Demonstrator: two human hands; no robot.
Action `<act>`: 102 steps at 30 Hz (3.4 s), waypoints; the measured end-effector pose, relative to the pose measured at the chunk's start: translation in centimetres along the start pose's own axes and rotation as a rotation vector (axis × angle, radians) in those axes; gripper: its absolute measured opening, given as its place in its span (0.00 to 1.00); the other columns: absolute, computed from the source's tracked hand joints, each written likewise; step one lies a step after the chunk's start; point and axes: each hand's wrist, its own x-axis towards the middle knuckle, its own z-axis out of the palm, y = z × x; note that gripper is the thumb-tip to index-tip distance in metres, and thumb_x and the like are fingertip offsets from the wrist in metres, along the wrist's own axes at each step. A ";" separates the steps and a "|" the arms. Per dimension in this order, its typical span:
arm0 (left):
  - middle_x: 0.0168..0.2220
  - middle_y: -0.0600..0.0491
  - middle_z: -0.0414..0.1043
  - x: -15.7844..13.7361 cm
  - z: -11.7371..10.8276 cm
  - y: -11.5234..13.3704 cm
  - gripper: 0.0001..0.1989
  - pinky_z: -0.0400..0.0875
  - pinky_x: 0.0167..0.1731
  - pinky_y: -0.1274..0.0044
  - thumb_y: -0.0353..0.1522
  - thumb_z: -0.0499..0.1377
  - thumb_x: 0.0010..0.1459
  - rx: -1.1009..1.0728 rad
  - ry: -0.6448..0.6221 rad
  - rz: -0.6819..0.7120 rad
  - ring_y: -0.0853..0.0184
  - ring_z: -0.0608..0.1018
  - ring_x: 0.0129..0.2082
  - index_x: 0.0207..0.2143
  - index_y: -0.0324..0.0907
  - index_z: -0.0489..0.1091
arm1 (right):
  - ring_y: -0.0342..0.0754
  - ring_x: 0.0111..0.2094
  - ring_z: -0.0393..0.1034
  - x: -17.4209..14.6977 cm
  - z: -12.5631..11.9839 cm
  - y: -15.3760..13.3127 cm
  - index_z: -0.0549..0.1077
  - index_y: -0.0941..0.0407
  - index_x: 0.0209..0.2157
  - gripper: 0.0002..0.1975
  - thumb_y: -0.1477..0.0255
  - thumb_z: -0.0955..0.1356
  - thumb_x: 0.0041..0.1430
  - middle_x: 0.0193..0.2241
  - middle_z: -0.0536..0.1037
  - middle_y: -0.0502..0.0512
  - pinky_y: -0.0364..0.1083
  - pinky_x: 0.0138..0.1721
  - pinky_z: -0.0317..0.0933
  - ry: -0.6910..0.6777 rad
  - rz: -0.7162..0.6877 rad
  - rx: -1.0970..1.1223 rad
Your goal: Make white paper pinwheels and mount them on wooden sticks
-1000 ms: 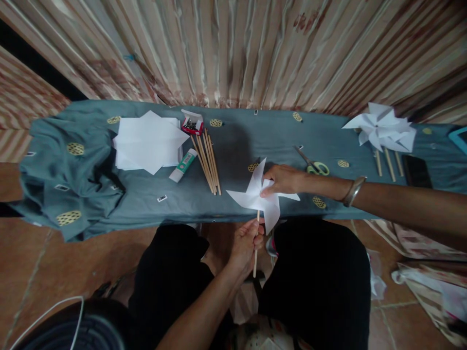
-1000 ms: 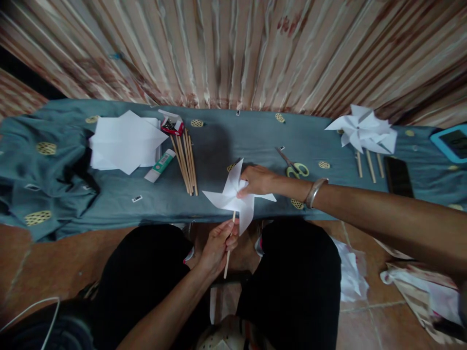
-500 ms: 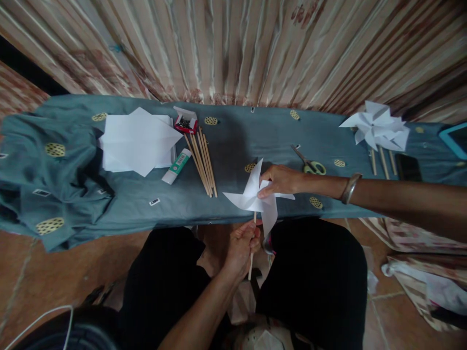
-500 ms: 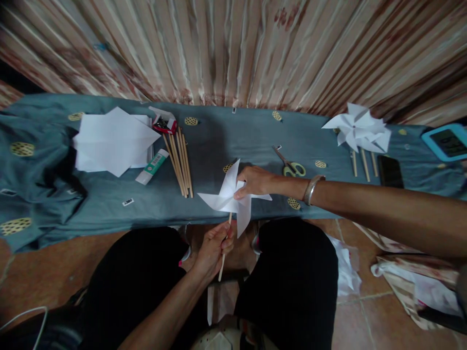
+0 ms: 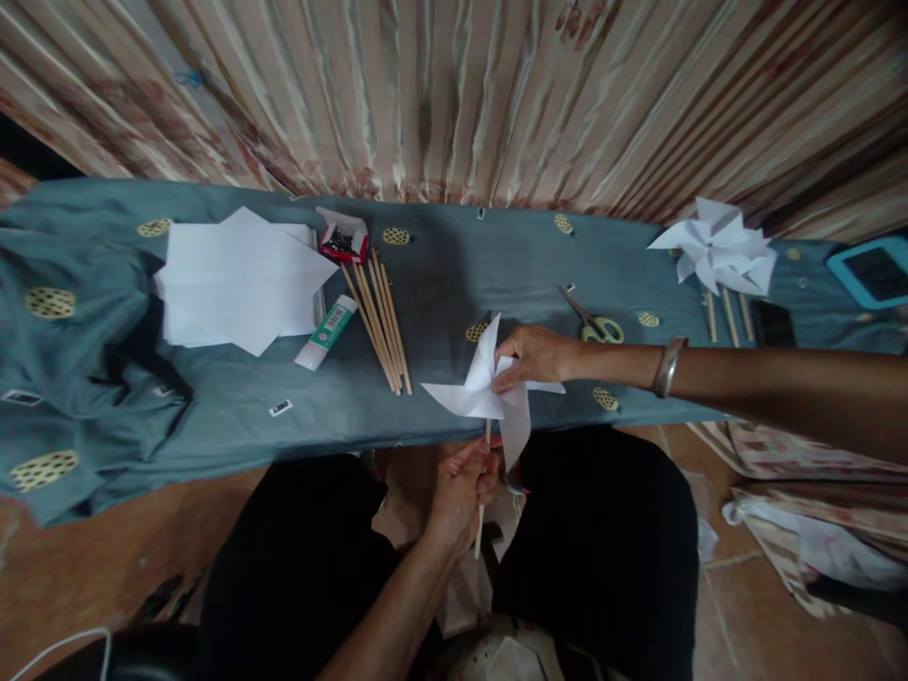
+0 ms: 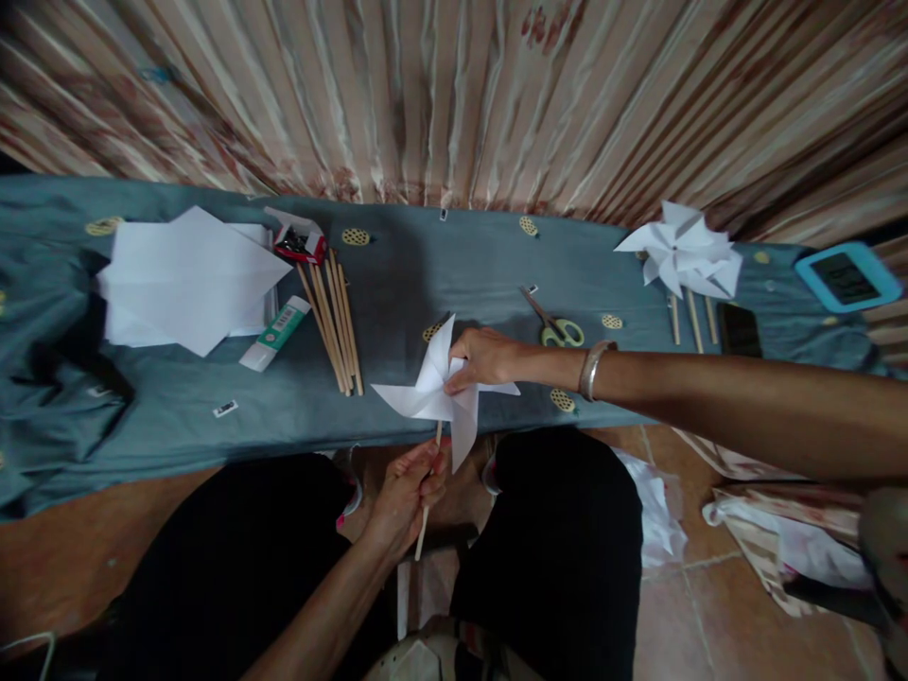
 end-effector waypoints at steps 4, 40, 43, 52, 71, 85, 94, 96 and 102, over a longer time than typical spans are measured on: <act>0.19 0.60 0.62 0.0 0.0 0.2 0.24 0.36 0.17 0.82 0.40 0.73 0.36 -0.002 0.000 -0.019 0.83 0.54 0.14 0.31 0.34 0.72 | 0.48 0.31 0.74 0.1 -0.1 -0.4 0.81 0.54 0.28 0.11 0.60 0.74 0.47 0.25 0.81 0.48 0.42 0.28 0.58 -0.005 0.015 -0.042; 0.18 0.61 0.63 -1.5 1.6 1.2 0.29 0.37 0.14 0.86 0.41 0.77 0.28 -0.027 -0.014 0.048 0.85 0.54 0.13 0.30 0.32 0.72 | 0.45 0.28 0.69 -2.3 -0.4 0.2 0.78 0.59 0.29 0.19 0.56 0.75 0.43 0.26 0.78 0.50 0.43 0.29 0.60 0.045 -0.084 0.271; 0.19 0.60 0.63 -1.6 2.0 1.5 0.29 0.37 0.14 0.86 0.40 0.76 0.30 -0.009 -0.048 0.078 0.85 0.55 0.14 0.32 0.31 0.72 | 0.46 0.29 0.71 -2.9 -0.4 0.9 0.79 0.58 0.31 0.21 0.55 0.75 0.43 0.28 0.80 0.52 0.44 0.30 0.62 0.080 -0.114 0.482; 0.18 0.61 0.62 -1.5 4.1 4.0 0.26 0.38 0.13 0.86 0.39 0.75 0.35 0.092 -0.150 0.176 0.84 0.54 0.14 0.32 0.32 0.72 | 0.49 0.37 0.75 -6.4 -1.4 2.7 0.80 0.53 0.38 0.21 0.53 0.75 0.46 0.35 0.83 0.53 0.48 0.41 0.68 0.764 -0.237 0.786; 0.19 0.59 0.66 4.1 10.1 9.7 0.18 0.49 0.15 0.85 0.36 0.73 0.36 0.153 -0.268 0.448 0.81 0.60 0.14 0.29 0.35 0.74 | 0.43 0.26 0.68 -4.0 9.6 -2.7 0.74 0.56 0.25 0.15 0.62 0.66 0.60 0.22 0.74 0.48 0.42 0.31 0.60 0.541 -0.384 0.864; 0.35 0.50 0.81 6.0 7.7 9.5 0.16 0.69 0.44 0.73 0.37 0.71 0.41 0.576 -0.131 0.677 0.63 0.79 0.39 0.34 0.42 0.81 | 0.48 0.32 0.75 -2.5 7.8 -1.9 0.78 0.55 0.32 0.12 0.69 0.63 0.62 0.30 0.81 0.53 0.44 0.36 0.62 0.849 -0.274 0.541; 0.33 0.52 0.80 5.6 7.1 9.7 0.10 0.71 0.38 0.76 0.32 0.70 0.42 0.621 -0.089 0.758 0.67 0.78 0.35 0.31 0.44 0.82 | 0.50 0.34 0.75 -2.2 7.4 -2.1 0.80 0.53 0.37 0.13 0.69 0.63 0.63 0.33 0.83 0.54 0.45 0.38 0.63 0.852 -0.316 0.563; 0.33 0.52 0.80 5.7 6.8 9.7 0.09 0.71 0.39 0.75 0.32 0.70 0.42 0.634 -0.086 0.763 0.66 0.79 0.35 0.30 0.44 0.81 | 0.50 0.33 0.75 -2.1 7.4 -2.1 0.79 0.53 0.36 0.13 0.68 0.63 0.63 0.32 0.82 0.53 0.45 0.37 0.62 0.851 -0.318 0.556; 0.35 0.51 0.81 5.7 6.3 10.4 0.10 0.71 0.41 0.73 0.34 0.69 0.44 0.707 -0.058 0.776 0.64 0.79 0.37 0.33 0.45 0.82 | 0.46 0.26 0.71 -2.9 6.7 -1.5 0.78 0.54 0.31 0.13 0.60 0.67 0.60 0.26 0.80 0.51 0.44 0.30 0.59 0.910 -0.305 0.577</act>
